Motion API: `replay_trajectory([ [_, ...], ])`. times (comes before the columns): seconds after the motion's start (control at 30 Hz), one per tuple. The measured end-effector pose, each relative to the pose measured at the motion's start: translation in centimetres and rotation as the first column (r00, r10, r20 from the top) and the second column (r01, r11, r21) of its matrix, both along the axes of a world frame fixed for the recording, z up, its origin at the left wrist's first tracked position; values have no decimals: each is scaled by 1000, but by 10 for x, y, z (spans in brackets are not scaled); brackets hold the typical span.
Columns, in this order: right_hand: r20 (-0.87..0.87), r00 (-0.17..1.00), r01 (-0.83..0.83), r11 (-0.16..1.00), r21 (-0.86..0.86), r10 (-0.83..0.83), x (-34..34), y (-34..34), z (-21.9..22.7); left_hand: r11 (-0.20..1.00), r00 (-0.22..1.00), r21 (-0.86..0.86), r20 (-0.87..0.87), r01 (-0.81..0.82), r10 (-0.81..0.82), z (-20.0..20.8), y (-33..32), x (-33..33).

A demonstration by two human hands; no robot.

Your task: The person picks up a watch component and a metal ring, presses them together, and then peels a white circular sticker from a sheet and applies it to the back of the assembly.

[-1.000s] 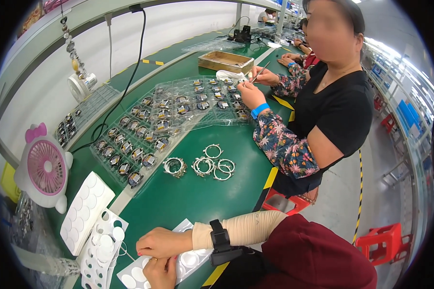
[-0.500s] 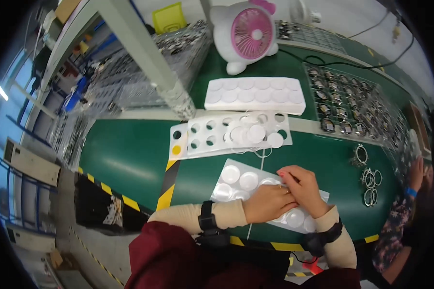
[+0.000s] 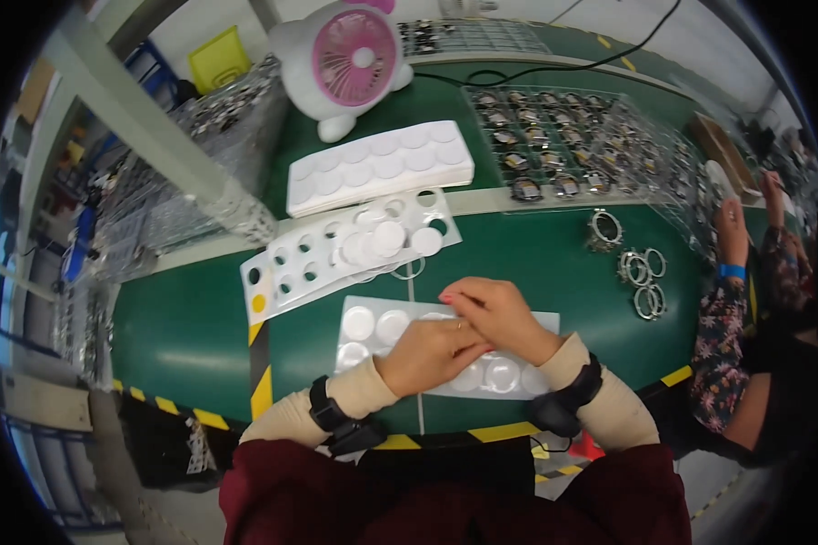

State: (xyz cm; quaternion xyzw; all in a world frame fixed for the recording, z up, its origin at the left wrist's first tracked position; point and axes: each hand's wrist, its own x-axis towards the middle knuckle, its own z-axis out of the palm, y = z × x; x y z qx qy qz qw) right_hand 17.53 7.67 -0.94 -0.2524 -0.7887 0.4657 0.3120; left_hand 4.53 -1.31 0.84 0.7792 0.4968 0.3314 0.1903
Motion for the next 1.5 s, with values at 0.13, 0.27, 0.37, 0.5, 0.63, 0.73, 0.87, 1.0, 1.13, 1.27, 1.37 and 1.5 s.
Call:
replay_trajectory([
  [0.13,35,999,12,996,86,-15,-1,0,1,985,991,117,-15,-127,130,26,8,-38],
  [0.27,90,994,-84,973,216,66,-1,0,7,936,893,299,-348,-184,286,24,20,-87],
  [0.37,118,986,-146,948,282,117,3,0,4,936,718,223,-600,-274,353,9,25,-107],
  [0.5,139,981,-178,919,352,136,0,0,1,976,819,90,-531,-200,217,14,37,-134],
  [0.63,128,985,-157,924,349,119,3,-1,-1,985,737,46,-658,-167,155,22,48,-135],
  [0.73,107,989,-134,921,366,101,3,-1,-3,987,682,99,-714,-126,158,26,47,-132],
  [0.87,116,989,-130,926,355,94,2,-1,-4,990,625,111,-768,-84,139,29,49,-119],
  [1.0,101,991,-116,929,353,86,4,0,-5,988,604,133,-781,-85,157,28,48,-113],
  [1.13,61,994,-102,926,364,86,2,-1,-9,985,676,138,-716,-104,172,18,50,-126],
  [1.27,47,996,-91,918,386,79,4,0,-9,949,730,26,-632,-314,259,34,59,-126],
  [1.37,108,987,-148,914,379,115,-1,0,-9,950,733,14,-632,-313,251,32,60,-115],
  [1.5,16,996,-87,911,403,88,2,0,-11,979,707,109,-678,-174,201,32,50,-108],
])
